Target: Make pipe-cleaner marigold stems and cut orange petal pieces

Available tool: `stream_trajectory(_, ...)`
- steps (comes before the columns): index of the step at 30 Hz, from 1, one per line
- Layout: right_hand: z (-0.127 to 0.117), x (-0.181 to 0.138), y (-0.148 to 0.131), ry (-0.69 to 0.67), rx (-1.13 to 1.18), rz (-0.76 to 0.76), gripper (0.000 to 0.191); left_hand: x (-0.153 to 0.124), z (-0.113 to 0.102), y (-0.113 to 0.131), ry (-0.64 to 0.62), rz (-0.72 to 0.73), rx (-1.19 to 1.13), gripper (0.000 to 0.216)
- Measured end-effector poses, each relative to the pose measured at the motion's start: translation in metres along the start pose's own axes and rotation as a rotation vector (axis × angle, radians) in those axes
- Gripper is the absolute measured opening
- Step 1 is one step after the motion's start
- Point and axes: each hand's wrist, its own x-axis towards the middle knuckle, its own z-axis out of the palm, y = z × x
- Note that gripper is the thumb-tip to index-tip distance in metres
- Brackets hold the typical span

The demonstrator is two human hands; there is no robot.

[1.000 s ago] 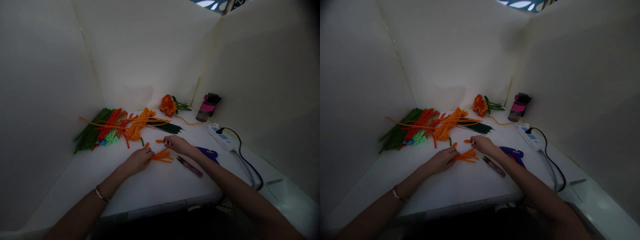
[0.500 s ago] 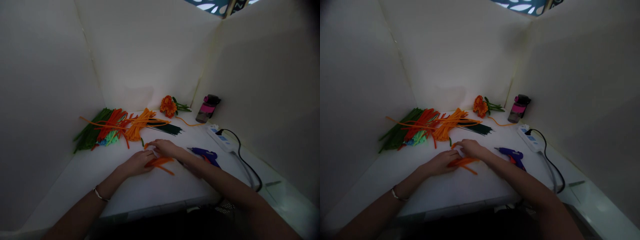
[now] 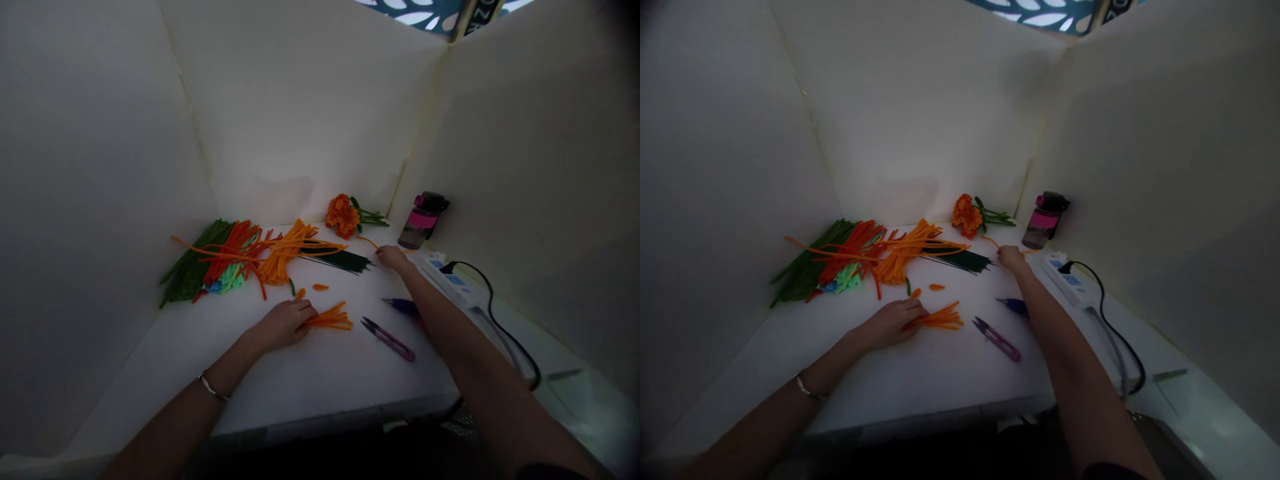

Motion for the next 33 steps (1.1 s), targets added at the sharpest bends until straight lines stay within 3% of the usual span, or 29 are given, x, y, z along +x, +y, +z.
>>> stream_trajectory(4,-0.002,-0.007,0.005,0.054,0.037,-0.044,0.028,-0.002,0.000,0.000,0.072,0.004,-0.014,0.020)
stream_trajectory(8,-0.024,-0.024,-0.009,0.154,0.115,-0.211,0.021,0.000,0.003,-0.004,0.262,-0.074,-0.050,0.021)
stream_trajectory(13,-0.057,-0.087,-0.046,0.124,0.240,-0.535,0.020,0.003,0.004,-0.011,0.637,-0.193,-0.035,0.036)
stream_trajectory(18,-0.071,-0.154,-0.073,0.095,0.309,-0.782,0.025,0.005,-0.017,-0.003,0.852,-0.125,0.090,0.053)
stream_trajectory(21,-0.075,-0.176,-0.077,0.142,0.350,-0.857,0.017,0.008,-0.031,0.012,0.722,-0.081,0.083,0.047)
stream_trajectory(24,-0.079,-0.187,-0.076,0.148,0.479,-0.867,0.015,0.009,-0.036,0.035,0.479,-0.089,-0.111,0.031)
stream_trajectory(27,-0.083,-0.193,-0.073,0.092,0.669,-0.822,0.014,0.009,-0.033,0.060,0.376,-0.107,-0.299,0.029)
stream_trajectory(31,-0.080,-0.200,-0.074,-0.091,1.038,-0.761,0.016,0.012,-0.025,0.087,0.252,-0.208,-1.050,0.030)
stream_trajectory(33,-0.073,-0.203,-0.076,-0.119,1.169,-0.730,0.017,0.014,-0.020,0.096,0.218,-0.243,-1.356,0.030)
